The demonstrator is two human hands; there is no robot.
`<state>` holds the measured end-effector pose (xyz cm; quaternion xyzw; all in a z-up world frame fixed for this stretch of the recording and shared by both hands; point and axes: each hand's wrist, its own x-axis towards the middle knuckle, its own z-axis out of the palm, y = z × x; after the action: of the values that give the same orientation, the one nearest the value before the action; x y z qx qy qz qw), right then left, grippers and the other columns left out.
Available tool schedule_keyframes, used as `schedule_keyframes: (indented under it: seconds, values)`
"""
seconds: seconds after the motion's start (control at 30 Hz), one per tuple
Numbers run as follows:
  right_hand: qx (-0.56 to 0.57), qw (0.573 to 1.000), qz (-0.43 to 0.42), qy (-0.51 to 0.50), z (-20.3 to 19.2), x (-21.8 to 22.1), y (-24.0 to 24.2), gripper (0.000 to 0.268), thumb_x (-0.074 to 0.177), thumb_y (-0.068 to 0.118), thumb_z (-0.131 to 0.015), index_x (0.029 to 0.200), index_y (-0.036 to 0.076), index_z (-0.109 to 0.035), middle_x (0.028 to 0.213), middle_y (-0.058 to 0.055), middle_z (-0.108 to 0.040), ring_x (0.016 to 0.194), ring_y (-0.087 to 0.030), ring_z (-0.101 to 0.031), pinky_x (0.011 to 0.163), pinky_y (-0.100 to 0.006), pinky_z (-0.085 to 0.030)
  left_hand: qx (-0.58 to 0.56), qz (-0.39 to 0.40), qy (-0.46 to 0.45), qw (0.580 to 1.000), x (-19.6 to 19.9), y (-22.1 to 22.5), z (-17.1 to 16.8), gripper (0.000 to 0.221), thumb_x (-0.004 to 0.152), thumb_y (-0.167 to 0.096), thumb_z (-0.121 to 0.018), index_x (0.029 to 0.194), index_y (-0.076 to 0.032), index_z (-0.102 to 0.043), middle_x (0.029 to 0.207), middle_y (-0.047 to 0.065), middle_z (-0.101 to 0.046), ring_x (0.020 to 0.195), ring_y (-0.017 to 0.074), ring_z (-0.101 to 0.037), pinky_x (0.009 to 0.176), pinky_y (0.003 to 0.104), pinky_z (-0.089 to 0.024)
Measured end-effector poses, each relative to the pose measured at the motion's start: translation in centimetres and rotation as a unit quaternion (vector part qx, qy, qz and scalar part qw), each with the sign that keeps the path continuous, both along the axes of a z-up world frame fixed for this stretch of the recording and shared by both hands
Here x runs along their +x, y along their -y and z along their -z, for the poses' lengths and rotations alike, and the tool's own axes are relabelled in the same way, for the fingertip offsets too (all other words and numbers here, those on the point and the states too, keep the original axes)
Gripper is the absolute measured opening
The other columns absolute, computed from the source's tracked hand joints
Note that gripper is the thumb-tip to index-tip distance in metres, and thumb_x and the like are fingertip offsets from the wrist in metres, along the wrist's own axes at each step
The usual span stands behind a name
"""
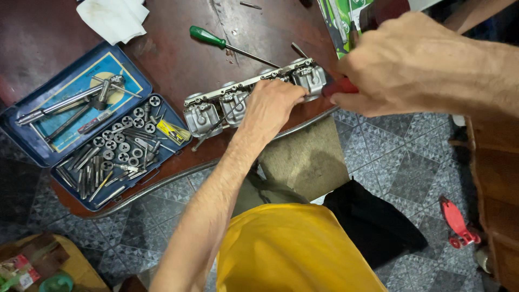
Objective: The person services a set of motorcycle carburetors by removing components with a screwdriver, measuring parts with a caliper, and spraying a cleaning agent into the internal chambers.
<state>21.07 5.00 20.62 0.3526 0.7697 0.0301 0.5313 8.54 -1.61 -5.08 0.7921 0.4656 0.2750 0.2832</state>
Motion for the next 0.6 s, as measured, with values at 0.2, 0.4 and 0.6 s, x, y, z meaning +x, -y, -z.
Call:
schedule_keyframes:
  seconds: [0.2,0.4,0.6]
  values:
    - [-0.063,0.997,-0.044,-0.006,1.3,2.4,0.0,0.046,0.101,0.050,-0.059,0.139,0.028,-0.045,0.099,0.003,-0.075,0.085,-0.017,-0.084,0.078,-0.038,-0.074,0.151,-0.018,-0.107,0.983,1.0,1.2,1.8,0.057,0.080,-0.032,-0.094,0.128,-0.015,-0.069,0.138,0.008,-0.070,0.129,0.0275,-0.066,0.112,0.047,-0.051]
    - [-0.023,0.899,-0.422,-0.113,2.5,5.5,-0.2,0.036,0.108,0.032,-0.052,0.133,0.007,-0.057,0.086,-0.006,-0.074,0.062,-0.016,-0.077,0.057,-0.034,-0.068,0.085,-0.124,-0.279,0.948,0.6,0.9,3.9,0.090,0.083,-0.077,-0.077,0.140,-0.009,-0.063,0.140,0.013,-0.070,0.133,0.0274,-0.065,0.123,0.045,-0.043]
    - [-0.119,0.915,-0.379,-0.064,4.4,6.3,-0.7,0.020,0.118,0.014,-0.049,0.101,0.008,-0.058,0.055,0.002,-0.053,0.039,-0.013,-0.048,0.036,-0.034,-0.038,0.185,-0.163,-0.216,0.945,-0.3,1.3,3.4,0.085,0.068,-0.068,-0.095,0.125,-0.011,-0.066,0.112,0.004,-0.067,0.117,0.0237,-0.064,0.117,0.038,-0.044]
